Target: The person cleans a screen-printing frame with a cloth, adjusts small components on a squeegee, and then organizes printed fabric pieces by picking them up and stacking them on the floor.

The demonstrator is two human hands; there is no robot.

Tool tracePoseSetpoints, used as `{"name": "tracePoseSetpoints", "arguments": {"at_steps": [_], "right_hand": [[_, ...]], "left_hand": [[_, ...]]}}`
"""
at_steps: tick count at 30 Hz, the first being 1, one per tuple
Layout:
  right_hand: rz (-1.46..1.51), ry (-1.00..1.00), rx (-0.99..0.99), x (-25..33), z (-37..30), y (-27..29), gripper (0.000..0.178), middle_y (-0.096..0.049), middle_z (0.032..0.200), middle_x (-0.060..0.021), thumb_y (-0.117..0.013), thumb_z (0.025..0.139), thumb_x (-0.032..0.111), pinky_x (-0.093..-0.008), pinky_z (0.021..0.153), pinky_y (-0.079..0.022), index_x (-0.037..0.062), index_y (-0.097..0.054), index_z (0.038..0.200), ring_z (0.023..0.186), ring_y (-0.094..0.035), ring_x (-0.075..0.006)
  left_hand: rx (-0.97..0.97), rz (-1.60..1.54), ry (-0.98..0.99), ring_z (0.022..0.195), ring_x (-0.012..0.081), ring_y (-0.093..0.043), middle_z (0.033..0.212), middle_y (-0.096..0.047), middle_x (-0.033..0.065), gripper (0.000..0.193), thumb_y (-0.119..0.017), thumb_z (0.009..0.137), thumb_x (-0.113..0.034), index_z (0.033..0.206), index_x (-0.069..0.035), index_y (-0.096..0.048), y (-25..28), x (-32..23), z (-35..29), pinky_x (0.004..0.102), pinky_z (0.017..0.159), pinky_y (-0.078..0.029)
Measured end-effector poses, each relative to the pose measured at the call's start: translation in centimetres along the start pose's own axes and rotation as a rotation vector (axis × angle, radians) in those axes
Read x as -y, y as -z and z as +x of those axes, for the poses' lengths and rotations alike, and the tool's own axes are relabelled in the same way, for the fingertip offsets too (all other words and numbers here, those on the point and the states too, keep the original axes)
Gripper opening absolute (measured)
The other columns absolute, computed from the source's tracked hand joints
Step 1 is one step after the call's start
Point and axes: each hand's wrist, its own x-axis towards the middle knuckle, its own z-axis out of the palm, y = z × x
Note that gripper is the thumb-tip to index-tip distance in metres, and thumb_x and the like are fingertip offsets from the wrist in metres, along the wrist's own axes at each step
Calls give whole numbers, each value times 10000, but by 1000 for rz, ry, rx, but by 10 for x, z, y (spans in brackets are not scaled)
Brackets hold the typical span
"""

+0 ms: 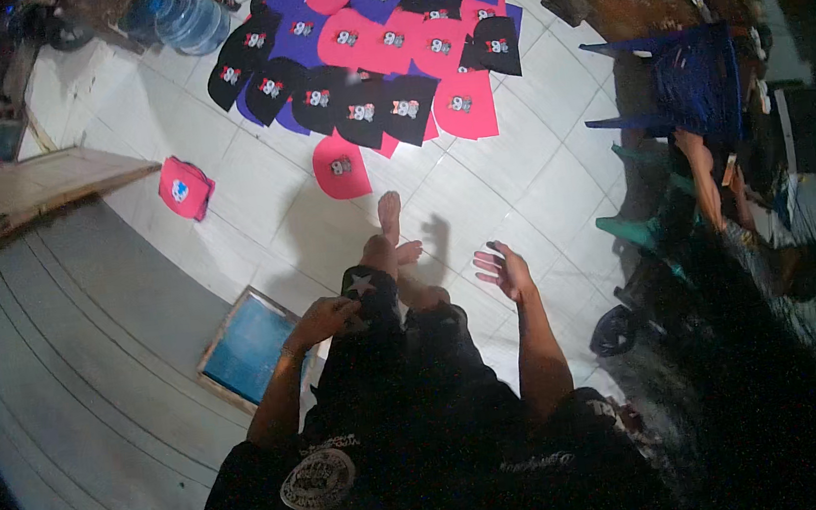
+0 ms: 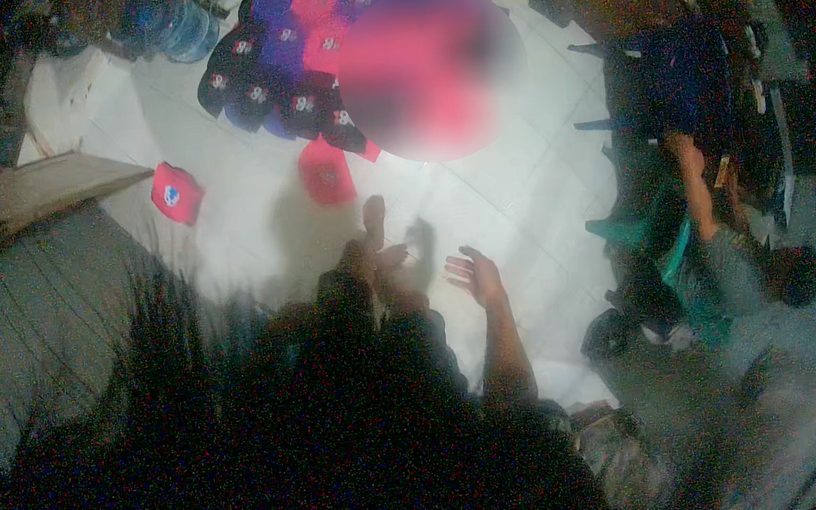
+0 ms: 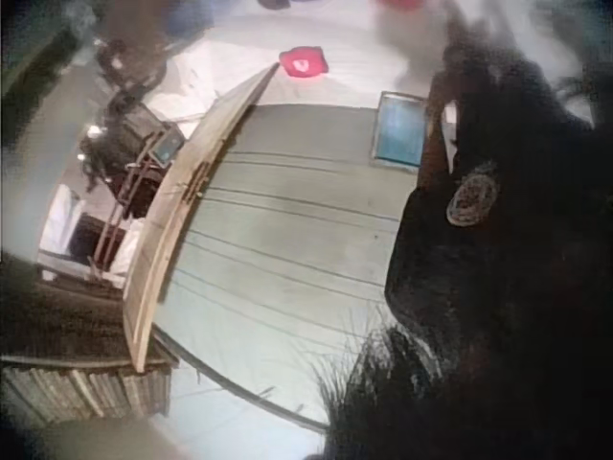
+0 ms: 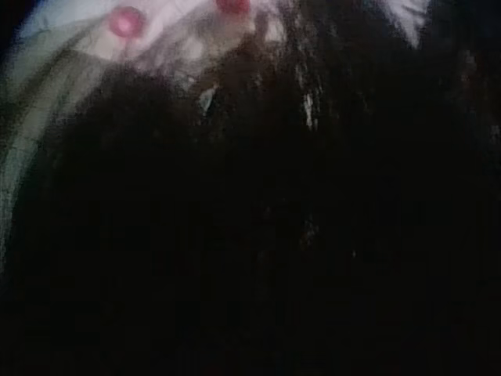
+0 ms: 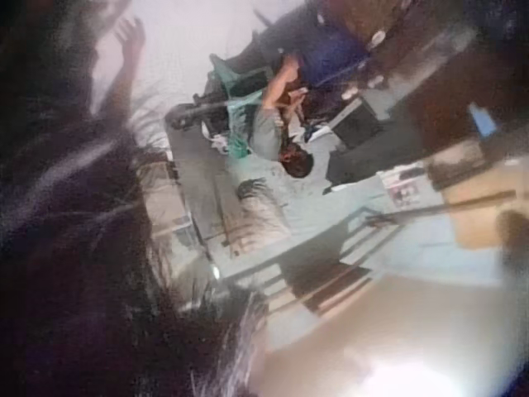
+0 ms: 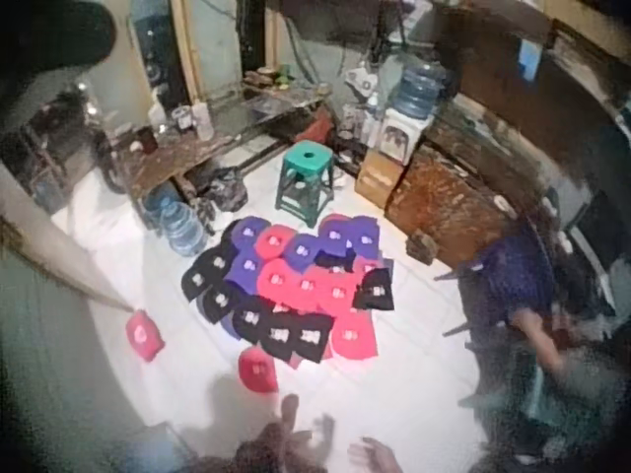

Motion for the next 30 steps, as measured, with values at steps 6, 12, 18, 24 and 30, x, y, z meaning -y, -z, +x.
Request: {"name": "tracePoseSetpoints", "arguments": {"at_steps": [6,12,18,24,30], "right_hand": [[-581,-74,-108,23,57,51,541,-625,1199,-158,-582,900,388,-469,835,-521,38,-532,1310,1064,-597,-284],[-1034,19,-274,27,296,134,498,-675,1006,-167,-694,822,393,-413,749,-541,32,-631,1159,939,-649,-272],[-1411,596,-510,61,619,201,622,-667,1023,-221,-737,777,524,-452,830,-506,36,-592,1135,961,-643,-386],[-1049,764,-528,129,724,142,843,-674,924,-152,-852,693,413,-333,735,-528,-132,-499,1231,811,-647,-260],[-1169,715,-700,118,747,180,774,-679,955,-148,-882,651,383,-330,775,-525,-98,-541,1152,839,-652,-229]], "left_hand": [[-73,-146,7,870,335,-681,942,-687,198,327,-563,924,-259,1113,4,-613,-12,-87,68,423,787,-531],[-218,370,73,1047,344,-614,1101,-634,223,398,-562,895,-238,1209,5,-570,17,-28,313,447,913,-483],[-663,475,-80,1255,371,-480,1350,-520,183,604,-599,874,-361,1345,-3,-472,-36,181,636,512,1037,-372],[-942,701,-280,1401,338,-313,1487,-384,160,679,-611,880,-412,1400,-20,-418,4,187,763,547,1124,-259],[-923,693,-373,1422,350,-272,1531,-320,141,766,-646,841,-470,1422,-38,-396,-5,195,799,571,1136,-227]]}}
